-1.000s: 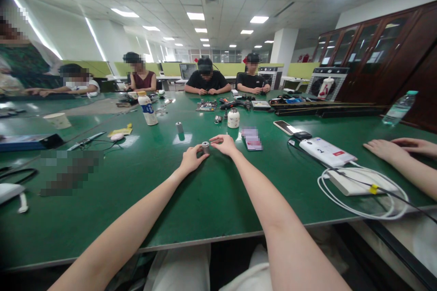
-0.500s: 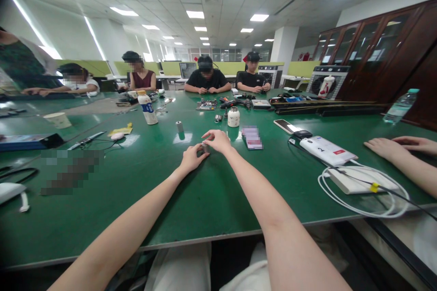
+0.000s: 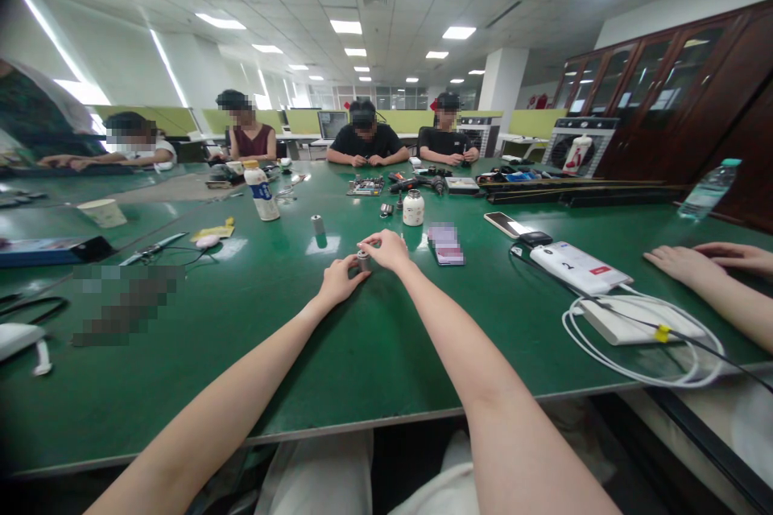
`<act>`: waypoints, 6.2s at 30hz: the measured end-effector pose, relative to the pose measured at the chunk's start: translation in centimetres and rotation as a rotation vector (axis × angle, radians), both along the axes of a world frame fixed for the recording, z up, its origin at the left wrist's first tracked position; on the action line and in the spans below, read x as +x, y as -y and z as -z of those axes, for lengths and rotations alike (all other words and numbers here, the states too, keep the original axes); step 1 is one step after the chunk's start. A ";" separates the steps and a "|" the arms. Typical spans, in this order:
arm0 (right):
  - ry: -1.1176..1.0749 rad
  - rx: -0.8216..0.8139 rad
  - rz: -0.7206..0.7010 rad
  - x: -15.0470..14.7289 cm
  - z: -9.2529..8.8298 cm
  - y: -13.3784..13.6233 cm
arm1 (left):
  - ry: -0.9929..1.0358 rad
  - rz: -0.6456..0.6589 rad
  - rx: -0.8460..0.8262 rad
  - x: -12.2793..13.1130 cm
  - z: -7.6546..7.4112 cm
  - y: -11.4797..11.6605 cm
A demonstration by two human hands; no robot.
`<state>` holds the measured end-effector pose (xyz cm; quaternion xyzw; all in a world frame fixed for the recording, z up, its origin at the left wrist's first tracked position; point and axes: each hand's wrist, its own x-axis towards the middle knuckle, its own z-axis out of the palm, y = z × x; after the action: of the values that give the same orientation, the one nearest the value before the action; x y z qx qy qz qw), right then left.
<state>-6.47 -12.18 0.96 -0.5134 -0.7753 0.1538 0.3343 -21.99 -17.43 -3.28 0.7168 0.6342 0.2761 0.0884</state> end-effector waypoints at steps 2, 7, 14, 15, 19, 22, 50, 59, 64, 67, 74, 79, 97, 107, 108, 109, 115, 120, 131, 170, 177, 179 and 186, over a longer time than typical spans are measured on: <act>-0.019 0.011 0.052 0.3 0.0 0.0 | 0.001 -0.004 -0.002 0.0 0.0 0.0; 0.076 0.012 0.148 2.4 1.0 -0.2 | 0.002 -0.003 -0.004 0.0 -0.1 0.1; 0.182 -0.142 0.037 4.0 3.0 -0.4 | 0.007 -0.010 -0.003 0.0 0.0 0.0; 0.173 -0.136 0.021 4.0 3.2 -0.5 | 0.007 -0.012 -0.003 0.0 0.0 0.0; 0.048 -0.138 -0.100 4.1 3.7 -0.9 | 0.006 -0.005 0.002 -0.1 0.1 -0.1; -0.048 -0.225 -0.209 3.9 3.9 -1.1 | 0.007 -0.001 0.004 -0.1 0.1 -0.1; -0.066 0.011 0.035 -0.1 -1.1 0.7 | 0.002 -0.010 -0.006 0.0 0.0 0.0; 0.093 -0.031 -0.014 -0.1 -0.4 0.5 | -0.001 -0.010 -0.006 0.0 0.0 0.0; -0.012 -0.008 0.023 1.0 0.3 -0.6 | 0.003 -0.010 0.005 -0.1 0.1 0.0; 0.013 -0.071 -0.014 2.6 1.6 -0.9 | 0.005 -0.005 0.006 -0.1 0.1 0.0; 0.137 -0.256 -0.126 5.0 3.5 -0.7 | 0.018 -0.008 0.005 0.0 0.1 -0.1; 0.161 -0.275 -0.136 5.0 3.4 -0.9 | 0.019 -0.007 0.006 0.0 0.2 -0.1; -0.045 -0.057 -0.114 0.7 0.2 -0.1 | 0.000 -0.003 -0.004 0.0 0.1 -0.1; 0.085 -0.062 0.015 0.5 -0.6 0.8 | 0.004 -0.001 -0.002 -0.1 0.1 -0.1; 0.079 -0.065 0.054 0.6 -0.7 0.8 | 0.005 -0.002 0.000 -0.1 0.2 -0.2; 0.069 -0.066 0.086 0.7 -0.7 0.9 | 0.005 -0.003 0.002 -0.1 0.2 -0.2; 0.023 -0.066 -0.010 0.8 -0.3 0.6 | 0.008 -0.005 0.002 0.0 0.2 -0.2; 0.062 -0.070 -0.055 0.3 0.1 0.2 | 0.006 -0.002 -0.006 0.0 0.0 0.0; 0.086 -0.086 0.003 3.7 2.7 -0.8 | 0.025 0.002 -0.004 0.0 0.0 0.1; 0.039 -0.057 0.109 0.4 -0.9 1.1 | 0.027 -0.006 -0.010 0.1 -0.1 0.1; 0.054 -0.048 -0.038 0.4 0.1 0.7 | 0.002 -0.009 -0.008 0.1 0.0 0.0; 0.024 -0.042 -0.018 0.2 0.2 0.4 | 0.003 -0.007 -0.009 0.1 -0.1 0.0; -0.006 -0.092 0.086 1.9 0.9 -0.5 | 0.005 -0.009 -0.009 0.1 -0.1 0.1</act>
<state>-4.56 -11.64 0.11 -0.5606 -0.7436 0.1764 0.3188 -21.91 -17.51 -3.17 0.7129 0.6383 0.2754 0.0919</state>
